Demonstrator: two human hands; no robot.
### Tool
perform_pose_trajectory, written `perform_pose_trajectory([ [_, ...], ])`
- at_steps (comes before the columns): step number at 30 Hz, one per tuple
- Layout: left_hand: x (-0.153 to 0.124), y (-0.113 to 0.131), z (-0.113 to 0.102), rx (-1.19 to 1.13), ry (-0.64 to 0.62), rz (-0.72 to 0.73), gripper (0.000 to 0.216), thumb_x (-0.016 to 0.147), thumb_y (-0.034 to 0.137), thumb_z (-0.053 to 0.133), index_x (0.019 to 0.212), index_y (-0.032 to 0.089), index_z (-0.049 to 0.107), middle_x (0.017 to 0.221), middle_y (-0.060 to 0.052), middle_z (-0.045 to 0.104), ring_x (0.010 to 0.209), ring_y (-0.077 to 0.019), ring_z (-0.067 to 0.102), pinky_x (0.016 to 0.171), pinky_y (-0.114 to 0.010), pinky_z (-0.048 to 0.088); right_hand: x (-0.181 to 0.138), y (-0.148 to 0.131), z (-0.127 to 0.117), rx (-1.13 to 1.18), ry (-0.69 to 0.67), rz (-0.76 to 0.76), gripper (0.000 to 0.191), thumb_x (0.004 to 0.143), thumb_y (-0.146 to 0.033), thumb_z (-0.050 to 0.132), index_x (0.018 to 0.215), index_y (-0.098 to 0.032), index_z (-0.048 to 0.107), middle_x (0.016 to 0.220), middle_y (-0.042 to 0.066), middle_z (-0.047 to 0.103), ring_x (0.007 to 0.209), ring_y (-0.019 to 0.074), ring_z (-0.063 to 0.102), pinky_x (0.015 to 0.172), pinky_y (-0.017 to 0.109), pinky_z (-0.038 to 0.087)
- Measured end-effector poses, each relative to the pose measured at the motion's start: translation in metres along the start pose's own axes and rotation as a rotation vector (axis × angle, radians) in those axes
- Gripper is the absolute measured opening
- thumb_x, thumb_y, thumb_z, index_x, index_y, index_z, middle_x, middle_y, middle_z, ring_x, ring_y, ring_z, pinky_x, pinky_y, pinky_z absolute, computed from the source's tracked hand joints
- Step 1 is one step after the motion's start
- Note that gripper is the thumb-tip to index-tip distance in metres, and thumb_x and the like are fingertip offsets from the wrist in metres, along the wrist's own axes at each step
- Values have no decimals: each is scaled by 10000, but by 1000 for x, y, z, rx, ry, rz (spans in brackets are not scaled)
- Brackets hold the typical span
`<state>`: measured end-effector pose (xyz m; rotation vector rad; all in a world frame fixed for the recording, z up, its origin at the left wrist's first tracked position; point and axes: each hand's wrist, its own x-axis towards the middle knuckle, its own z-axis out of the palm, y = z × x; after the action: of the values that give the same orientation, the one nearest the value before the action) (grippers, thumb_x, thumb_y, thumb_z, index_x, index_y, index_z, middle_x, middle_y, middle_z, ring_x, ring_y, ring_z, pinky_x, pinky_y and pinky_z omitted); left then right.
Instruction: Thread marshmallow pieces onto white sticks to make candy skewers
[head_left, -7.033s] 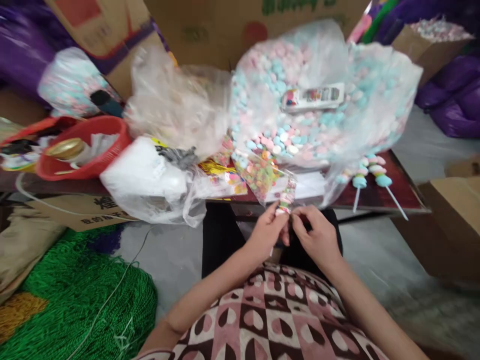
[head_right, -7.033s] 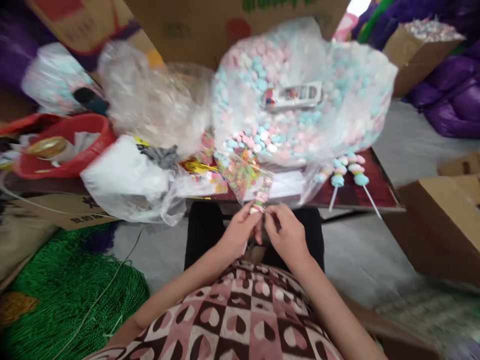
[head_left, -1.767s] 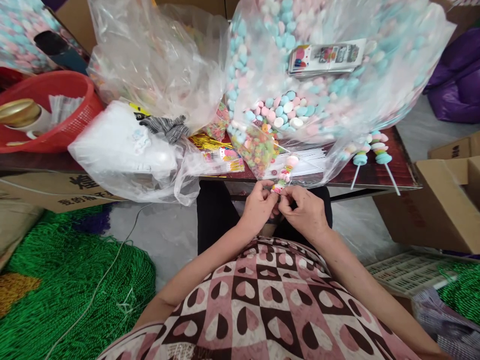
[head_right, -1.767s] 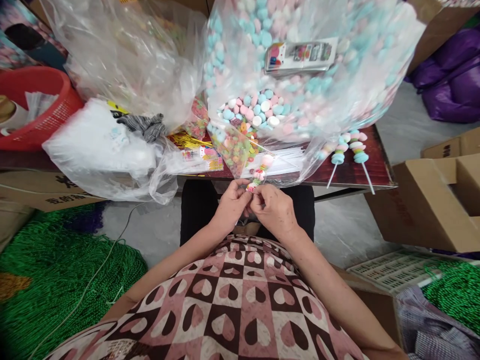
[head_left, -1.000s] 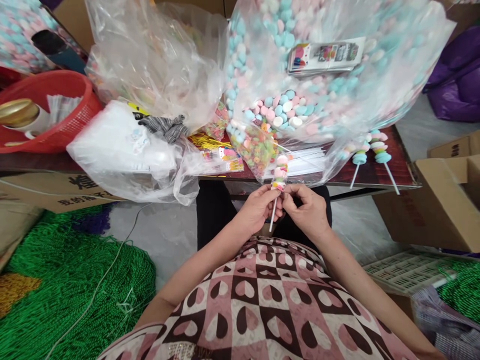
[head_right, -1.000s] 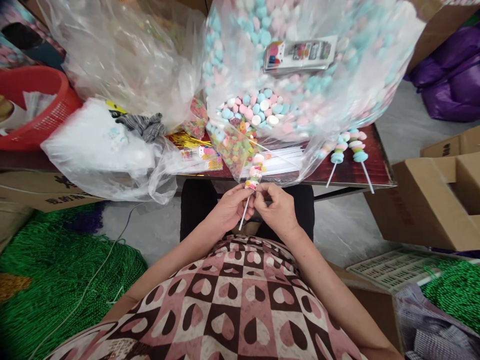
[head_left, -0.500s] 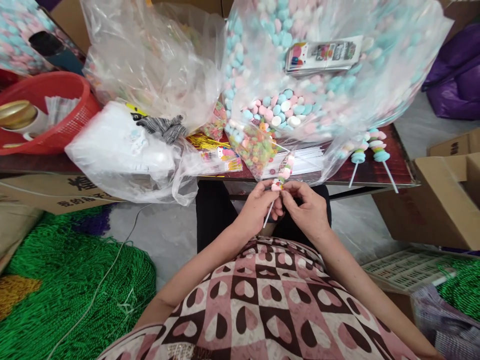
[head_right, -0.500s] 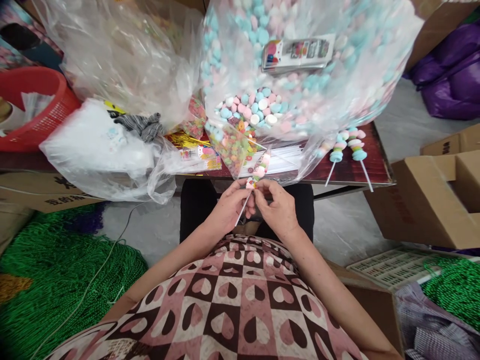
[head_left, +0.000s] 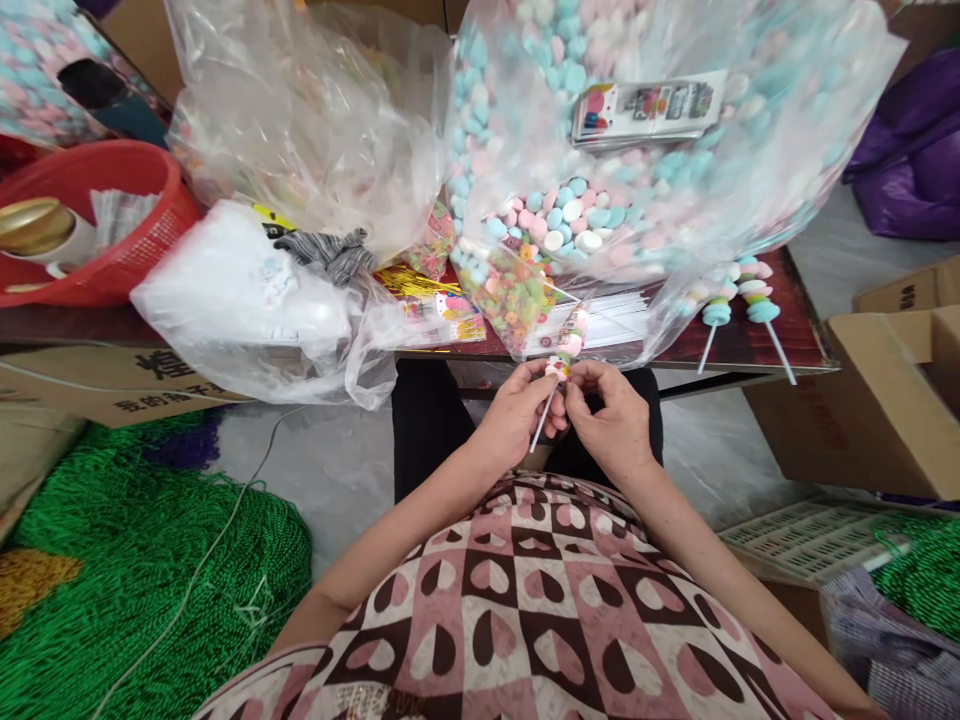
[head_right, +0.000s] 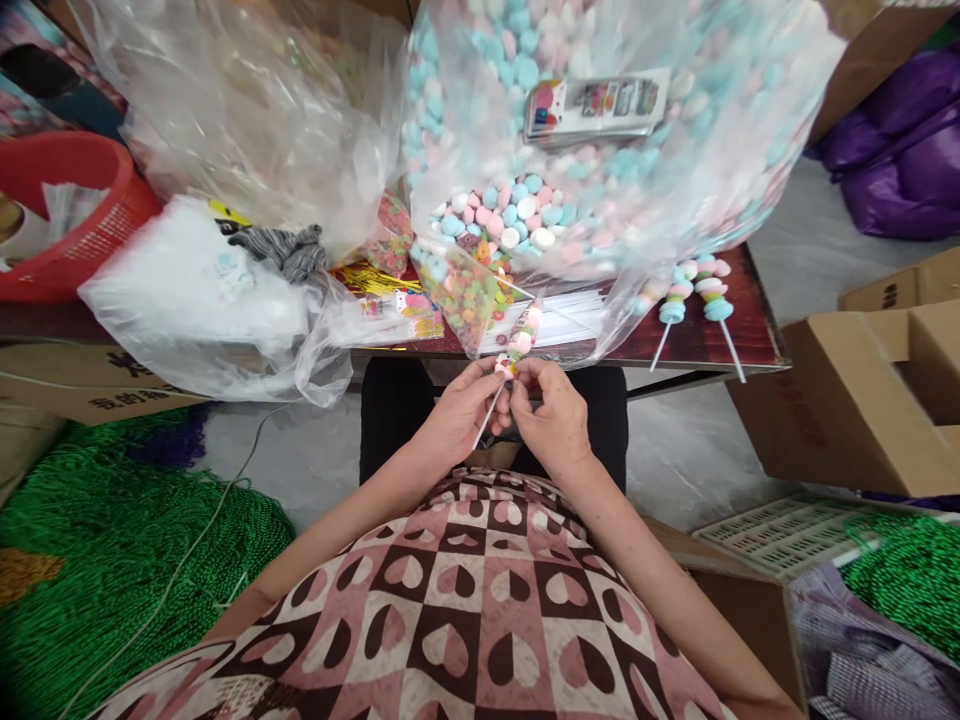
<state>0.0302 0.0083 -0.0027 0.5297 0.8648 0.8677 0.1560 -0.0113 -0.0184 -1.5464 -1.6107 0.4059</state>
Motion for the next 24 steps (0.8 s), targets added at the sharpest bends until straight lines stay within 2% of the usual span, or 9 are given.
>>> perform_pose_trajectory([
  [5,3,-3,-2,37,-1,1,434,748,371,692,1088,189,493,512,77,548,394,-87,516,372,-161,353,1,3,4,60,10,26,228,843,-205,556,1067,-218,595,848,21,660,715,159,633,735,326,547],
  [12,7,-10,-4,91,4,34,426,770,385,671,1103,195,485,489,88,537,388,-89,511,361,-158,334,4,13,10,210,-7,96,349,807,-182,543,1154,-213,527,754,-24,599,669,146,619,710,308,545],
  [20,8,-14,-3,148,69,67,347,782,351,644,1060,196,505,430,108,490,332,-78,432,341,-163,319,0,6,4,44,-32,-71,421,788,-123,518,1193,-234,521,848,12,646,715,163,641,743,322,548],
  [22,7,-12,-4,132,67,62,355,777,340,647,1076,194,522,434,107,486,333,-76,427,342,-165,311,-1,6,4,62,-47,-81,429,785,-119,522,1198,-237,518,839,10,640,715,165,637,742,326,547],
  [24,7,-9,-4,80,13,32,354,770,336,653,1077,193,547,453,98,493,346,-75,441,348,-168,309,-2,8,4,150,-57,-37,432,795,-131,535,1213,-238,505,800,-5,619,686,158,621,713,319,542],
])
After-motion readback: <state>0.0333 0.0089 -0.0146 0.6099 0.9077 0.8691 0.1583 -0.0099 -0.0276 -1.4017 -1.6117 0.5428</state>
